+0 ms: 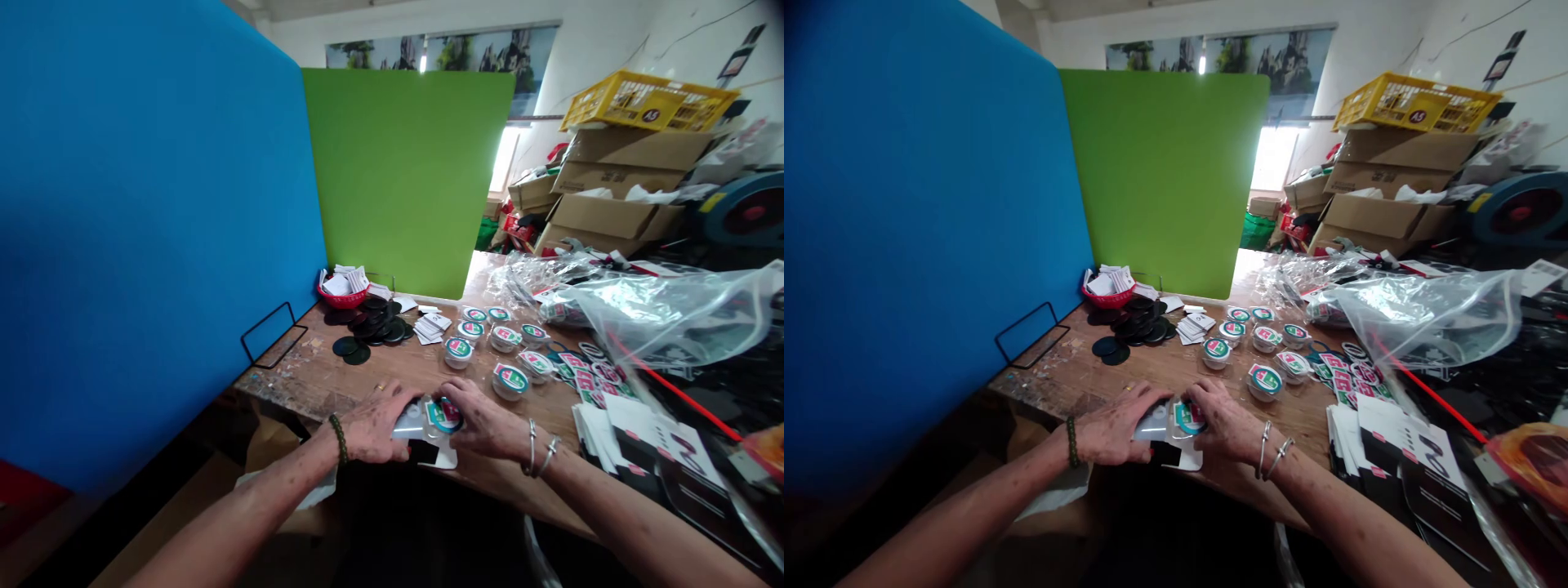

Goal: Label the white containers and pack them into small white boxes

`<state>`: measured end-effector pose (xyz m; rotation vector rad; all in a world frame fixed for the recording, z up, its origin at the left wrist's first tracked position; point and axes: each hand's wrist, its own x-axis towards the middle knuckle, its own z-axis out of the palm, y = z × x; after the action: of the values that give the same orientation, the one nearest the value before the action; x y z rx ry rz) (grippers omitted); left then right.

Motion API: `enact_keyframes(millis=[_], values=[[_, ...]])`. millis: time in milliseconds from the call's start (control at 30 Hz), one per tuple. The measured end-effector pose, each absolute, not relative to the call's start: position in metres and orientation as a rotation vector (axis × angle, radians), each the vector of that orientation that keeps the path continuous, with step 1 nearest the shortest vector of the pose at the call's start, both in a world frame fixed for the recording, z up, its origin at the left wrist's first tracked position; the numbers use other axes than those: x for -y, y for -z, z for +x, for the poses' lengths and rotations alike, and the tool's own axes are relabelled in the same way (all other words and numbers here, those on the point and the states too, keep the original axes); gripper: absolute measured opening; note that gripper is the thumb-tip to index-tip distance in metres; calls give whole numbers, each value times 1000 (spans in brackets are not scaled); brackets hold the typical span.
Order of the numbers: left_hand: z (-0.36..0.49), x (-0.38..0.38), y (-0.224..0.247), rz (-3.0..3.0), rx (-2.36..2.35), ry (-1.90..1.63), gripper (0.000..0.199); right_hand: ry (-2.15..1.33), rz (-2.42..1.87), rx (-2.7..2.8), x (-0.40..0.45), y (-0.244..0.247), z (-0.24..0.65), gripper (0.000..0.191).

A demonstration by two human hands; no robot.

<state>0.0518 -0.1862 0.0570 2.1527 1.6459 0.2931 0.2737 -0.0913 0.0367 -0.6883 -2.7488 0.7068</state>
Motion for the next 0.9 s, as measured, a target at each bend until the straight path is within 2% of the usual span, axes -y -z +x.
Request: enact_keyframes(millis=[167,300,433,600,767,833,900], values=[[57,188,-52,2174,-1704,-328,89,-753,-615,2691,101,-30,265,64],[60,191,-50,2140,-1766,-327,93,-850,-809,2576,106,-28,272,80],[63,191,-47,2131,-1822,-342,92,-1011,-910,2418,120,-29,272,74],[74,191,-42,2142,-1886,-404,83,-1230,-790,2304,137,-35,244,68],[68,196,-25,2112,-1920,-622,60,-1018,-767,2379,153,-53,231,66],[43,197,-14,2044,-1885,-842,72,-863,-647,2360,156,-66,248,72],[5,193,-2,1854,-2035,-1097,81,-674,-628,2366,155,-77,286,68]])
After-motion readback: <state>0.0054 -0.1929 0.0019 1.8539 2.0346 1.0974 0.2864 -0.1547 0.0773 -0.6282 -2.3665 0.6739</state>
